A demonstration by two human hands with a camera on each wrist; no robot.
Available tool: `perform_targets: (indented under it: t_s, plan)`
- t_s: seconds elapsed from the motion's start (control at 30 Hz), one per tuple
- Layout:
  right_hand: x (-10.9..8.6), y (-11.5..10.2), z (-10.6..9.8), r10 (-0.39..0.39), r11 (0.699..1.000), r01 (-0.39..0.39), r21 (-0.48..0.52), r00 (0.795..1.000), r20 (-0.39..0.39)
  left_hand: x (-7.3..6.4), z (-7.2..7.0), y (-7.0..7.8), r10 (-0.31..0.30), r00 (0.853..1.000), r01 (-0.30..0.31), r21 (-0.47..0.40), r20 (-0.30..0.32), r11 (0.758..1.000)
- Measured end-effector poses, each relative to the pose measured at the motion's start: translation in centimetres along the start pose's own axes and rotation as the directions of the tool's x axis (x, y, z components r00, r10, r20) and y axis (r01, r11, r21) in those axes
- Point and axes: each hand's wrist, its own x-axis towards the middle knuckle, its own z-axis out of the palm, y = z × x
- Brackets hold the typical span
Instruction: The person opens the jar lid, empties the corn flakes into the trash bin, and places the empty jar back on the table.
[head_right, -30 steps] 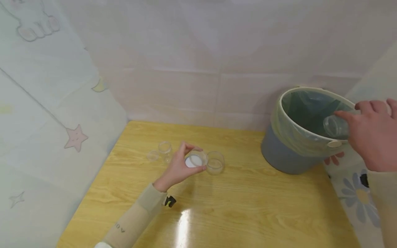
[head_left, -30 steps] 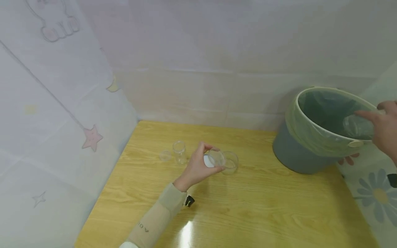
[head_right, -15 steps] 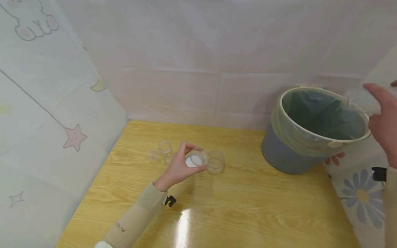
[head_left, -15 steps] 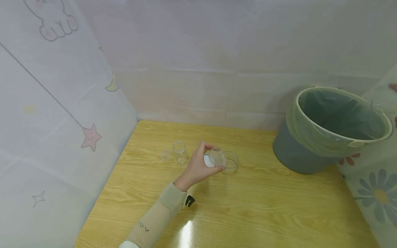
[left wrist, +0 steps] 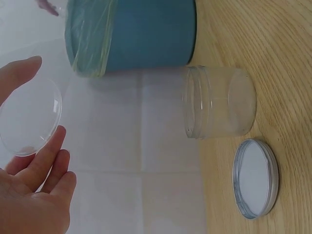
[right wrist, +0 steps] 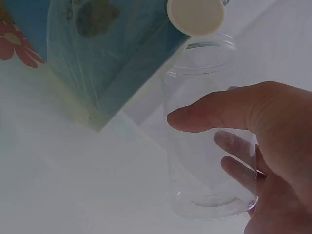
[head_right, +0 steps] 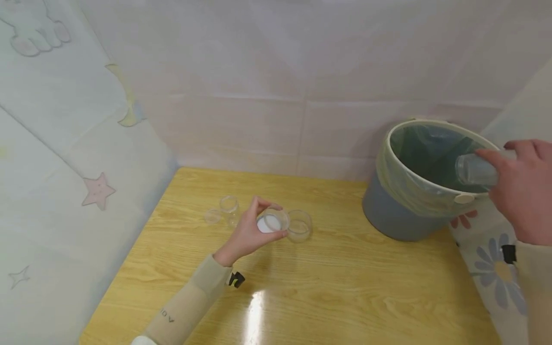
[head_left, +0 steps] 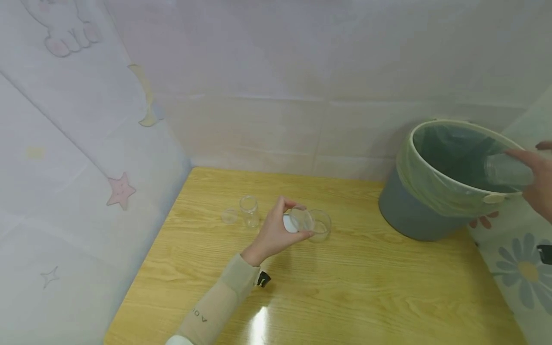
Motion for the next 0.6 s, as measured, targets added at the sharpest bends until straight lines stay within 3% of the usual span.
perform_targets:
  t_s: [0.17,0.33,0.6]
  plan:
    - [-0.1,-0.8,0.2,0.066,0.997,-0.065,0.038,0.998,-0.026,0.0,0.1,-0.1,0.003,1.000,-0.003,0.012,0.001,1.000]
    - [-0.4,-1.7,0.1,0.141,0.990,-0.139,0.029,0.984,-0.108,0.0,0.1,-0.2,0.013,1.000,-0.013,0.015,0.002,1.000]
    - [-1.7,-3.0,-0.4,0.169,0.985,-0.157,0.064,0.952,-0.256,0.1,0.1,-0.1,0.008,1.000,-0.008,0.033,0.002,0.999]
